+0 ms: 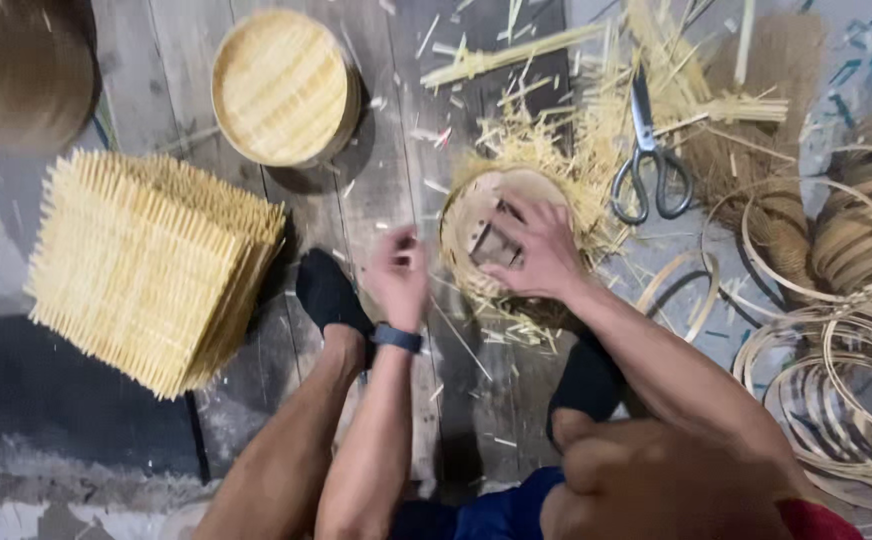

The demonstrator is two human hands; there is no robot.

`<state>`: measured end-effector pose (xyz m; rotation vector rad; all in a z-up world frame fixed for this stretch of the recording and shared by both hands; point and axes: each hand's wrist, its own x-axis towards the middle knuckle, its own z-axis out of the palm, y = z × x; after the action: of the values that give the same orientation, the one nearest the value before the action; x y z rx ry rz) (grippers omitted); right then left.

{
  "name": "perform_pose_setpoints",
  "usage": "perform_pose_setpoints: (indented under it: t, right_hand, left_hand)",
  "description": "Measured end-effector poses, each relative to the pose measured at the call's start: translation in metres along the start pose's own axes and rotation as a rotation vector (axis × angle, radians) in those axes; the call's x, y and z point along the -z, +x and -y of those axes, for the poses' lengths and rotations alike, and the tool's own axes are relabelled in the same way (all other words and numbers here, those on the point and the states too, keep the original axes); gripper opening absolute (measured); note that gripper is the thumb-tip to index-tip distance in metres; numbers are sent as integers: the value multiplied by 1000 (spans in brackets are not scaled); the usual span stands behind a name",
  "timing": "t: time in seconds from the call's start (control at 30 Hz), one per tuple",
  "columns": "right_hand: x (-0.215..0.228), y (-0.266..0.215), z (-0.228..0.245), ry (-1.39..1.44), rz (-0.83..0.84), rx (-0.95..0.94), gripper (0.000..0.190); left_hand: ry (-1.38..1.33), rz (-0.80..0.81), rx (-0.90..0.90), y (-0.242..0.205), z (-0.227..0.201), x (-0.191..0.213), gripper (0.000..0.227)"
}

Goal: The person sits on the floor and repeatedly assembles round bamboo trays. They place a circular bamboo frame over a flat woven bamboo mat, press it down, and use shears to trim the excess mat material around the frame's edge. The finished trays are stacked nearby.

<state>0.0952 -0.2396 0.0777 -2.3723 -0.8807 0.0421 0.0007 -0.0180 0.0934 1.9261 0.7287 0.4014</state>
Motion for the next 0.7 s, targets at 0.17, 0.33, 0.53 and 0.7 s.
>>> perform_pose_setpoints:
  t: [0.17,0.33,0.53,0.7]
  right_hand:
    - [31,-18,-131,-6,-199,-679,45]
    - [28,-44,-213,-168,108,-890,81]
    - [42,-39,-201,111,305,-1044,63]
    - [101,-45,-140,92,499,-964,52]
  left_hand:
    - [364,355,-305,-29,-46,-38,74]
    - [647,502,-244,-28,-84,-71,112]
    - [777,581,-481,-16,-76,-52,112]
    - [755,554,-450,-27,-75,-51,110]
